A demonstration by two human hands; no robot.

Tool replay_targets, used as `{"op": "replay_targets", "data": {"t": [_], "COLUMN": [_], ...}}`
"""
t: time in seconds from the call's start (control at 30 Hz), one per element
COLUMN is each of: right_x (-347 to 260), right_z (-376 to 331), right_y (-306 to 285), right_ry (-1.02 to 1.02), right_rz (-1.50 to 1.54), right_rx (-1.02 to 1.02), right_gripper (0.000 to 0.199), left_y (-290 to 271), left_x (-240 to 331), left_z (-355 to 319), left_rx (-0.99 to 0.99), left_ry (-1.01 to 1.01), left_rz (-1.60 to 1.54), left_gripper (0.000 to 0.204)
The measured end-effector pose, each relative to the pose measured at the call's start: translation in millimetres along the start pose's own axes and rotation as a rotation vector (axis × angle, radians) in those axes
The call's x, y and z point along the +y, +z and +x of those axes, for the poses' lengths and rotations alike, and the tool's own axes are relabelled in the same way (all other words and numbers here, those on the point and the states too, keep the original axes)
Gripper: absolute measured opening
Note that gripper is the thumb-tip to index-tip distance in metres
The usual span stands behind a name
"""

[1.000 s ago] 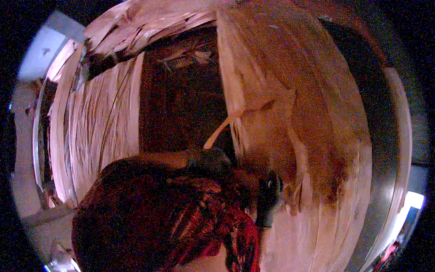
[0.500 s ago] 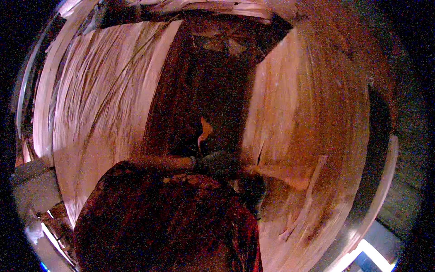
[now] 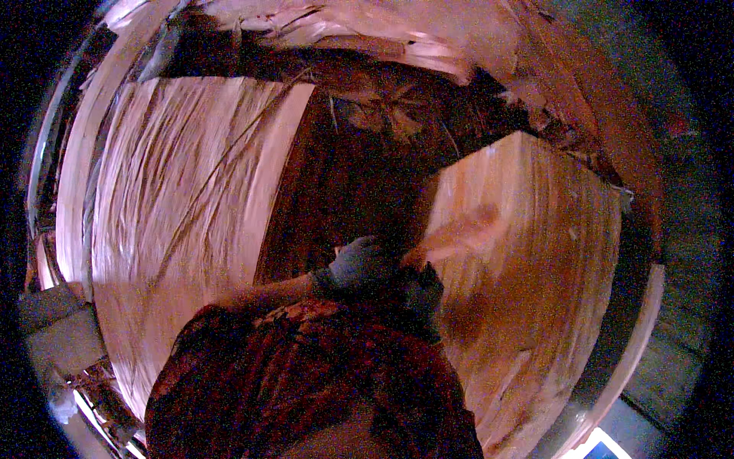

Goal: The person uses a utility knife to trim and smooth the edges of thin wooden veneer sheets. They then apply small pieces of white tape to secure the veneer onto a large, curved wooden structure, pressing down to ensure adhesion. The person also lifts and adjusts the veneer sheets to align them properly.

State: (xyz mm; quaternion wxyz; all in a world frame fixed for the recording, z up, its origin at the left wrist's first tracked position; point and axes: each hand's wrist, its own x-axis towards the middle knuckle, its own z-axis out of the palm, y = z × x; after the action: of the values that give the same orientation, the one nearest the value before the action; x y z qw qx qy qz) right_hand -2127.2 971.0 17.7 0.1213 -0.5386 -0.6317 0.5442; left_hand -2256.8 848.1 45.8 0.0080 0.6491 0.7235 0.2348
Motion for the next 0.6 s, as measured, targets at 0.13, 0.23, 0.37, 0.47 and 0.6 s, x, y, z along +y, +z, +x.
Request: {"op": "replay_targets", "data": {"t": [0.13, 0.23, 0.37, 0.47, 0.6], "right_x": [-11, -32, -70, -96, -120], "right_z": [87, 166, 262, 322, 386], "right_y": [17, 24, 27, 20, 31], "right_ry": [-0.014, -0.067, -0.182, -0.083, -0.381], "right_rz": [0.136, 0.214, 0.391, 0.265, 0.171], "right_rx": [-0.059, -0.096, -0.057, -0.12, -0.236], "right_gripper": [0.012, 0.013, 0.014, 0.015, 0.015], "left_y": [-26, -37, -36, -17, 11], "left_x": [-56, -104, -154, -155, -151], "left_z": [26, 39, -1, -68, -137], "left_rx": [0.151, 0.34, 0.091, -0.242, -0.498], "left_ry": [-0.201, -0.381, -0.494, -0.827, -1.165], "left_rz": [-0.103, 0.032, 0.392, 0.195, -0.017], "left_gripper": [0.022, 0.022, 0.018, 0.014, 0.015]}}
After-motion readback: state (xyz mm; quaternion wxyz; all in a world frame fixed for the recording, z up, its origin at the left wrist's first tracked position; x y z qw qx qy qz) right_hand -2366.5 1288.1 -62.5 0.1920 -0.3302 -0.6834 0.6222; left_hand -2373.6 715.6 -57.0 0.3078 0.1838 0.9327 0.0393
